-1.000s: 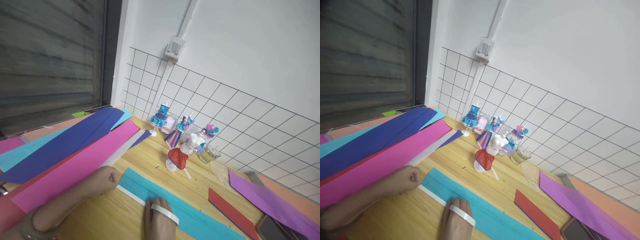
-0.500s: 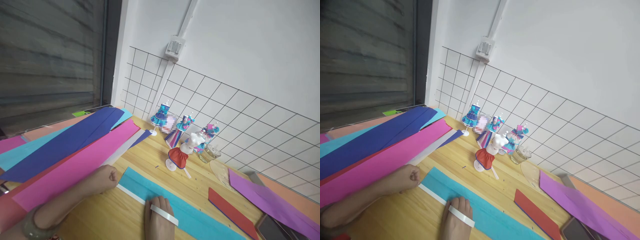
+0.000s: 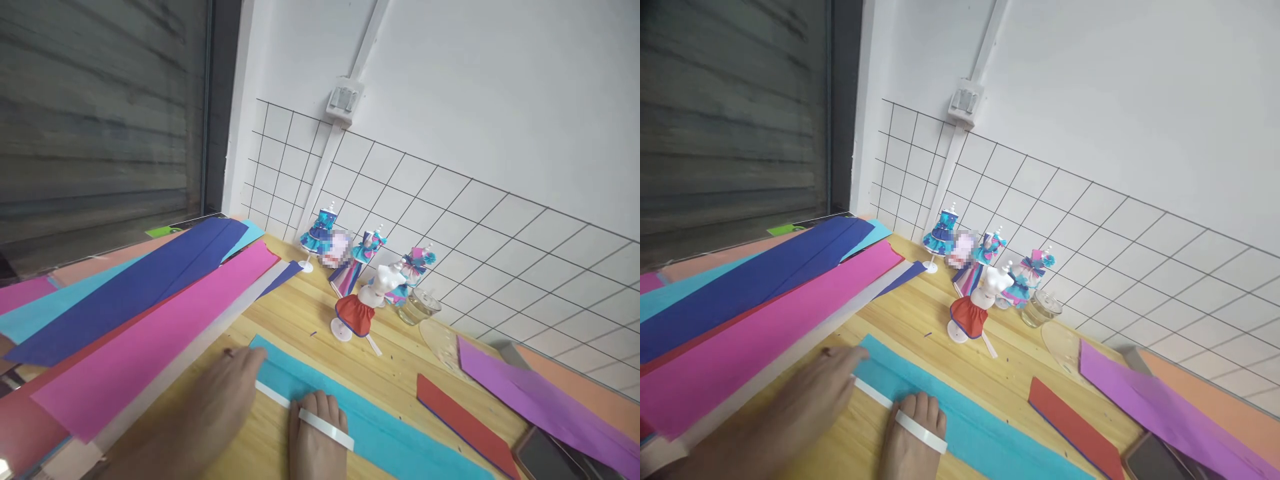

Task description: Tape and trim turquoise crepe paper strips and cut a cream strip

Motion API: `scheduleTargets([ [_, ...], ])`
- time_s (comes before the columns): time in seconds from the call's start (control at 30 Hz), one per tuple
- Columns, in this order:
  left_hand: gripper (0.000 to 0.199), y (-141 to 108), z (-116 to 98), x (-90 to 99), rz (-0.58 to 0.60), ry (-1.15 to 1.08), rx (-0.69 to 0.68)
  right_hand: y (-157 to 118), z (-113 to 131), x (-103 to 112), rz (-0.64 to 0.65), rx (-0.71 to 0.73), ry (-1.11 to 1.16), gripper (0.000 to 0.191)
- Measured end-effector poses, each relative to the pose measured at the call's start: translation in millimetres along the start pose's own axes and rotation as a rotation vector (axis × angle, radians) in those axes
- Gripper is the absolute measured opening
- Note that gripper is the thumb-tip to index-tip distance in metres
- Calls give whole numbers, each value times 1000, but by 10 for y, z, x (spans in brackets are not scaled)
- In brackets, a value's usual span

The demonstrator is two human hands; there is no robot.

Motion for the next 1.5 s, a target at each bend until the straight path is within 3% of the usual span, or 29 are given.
scheduleTargets([
  [0.1,26,20,-244,-103,141,-222,-220,-1,10,3,-15,11,-3,34],
  [0.23,25,151,-391,-197,221,-234,-328,-2,33,6,-45,-17,7,35],
  [0.6,21,211,-389,-210,234,-149,-414,-90,-14,70,-136,24,40,42],
  [0.7,21,212,-378,-221,226,-117,-426,-90,-95,145,-107,85,-32,34],
  [0.87,19,209,-383,-220,230,-106,-418,-11,-299,329,-33,152,-58,37],
  [1.07,17,220,-398,-211,236,-126,-393,-33,-427,375,71,22,99,33],
  [1.2,17,226,-400,-229,225,-125,-387,-66,-420,365,74,-66,224,31],
  [1.5,20,239,-424,-318,211,-114,-372,-54,-427,395,69,-31,57,36],
])
Point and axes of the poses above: each hand's wrist, its own y-axis towards the middle knuckle, its own x-axis out of the back of the hand, z = x × y, the point moved 1 cm from there along y, towards the middle knuckle, and after that the axes turned 4 degrees about y, right-handed, at the moved point
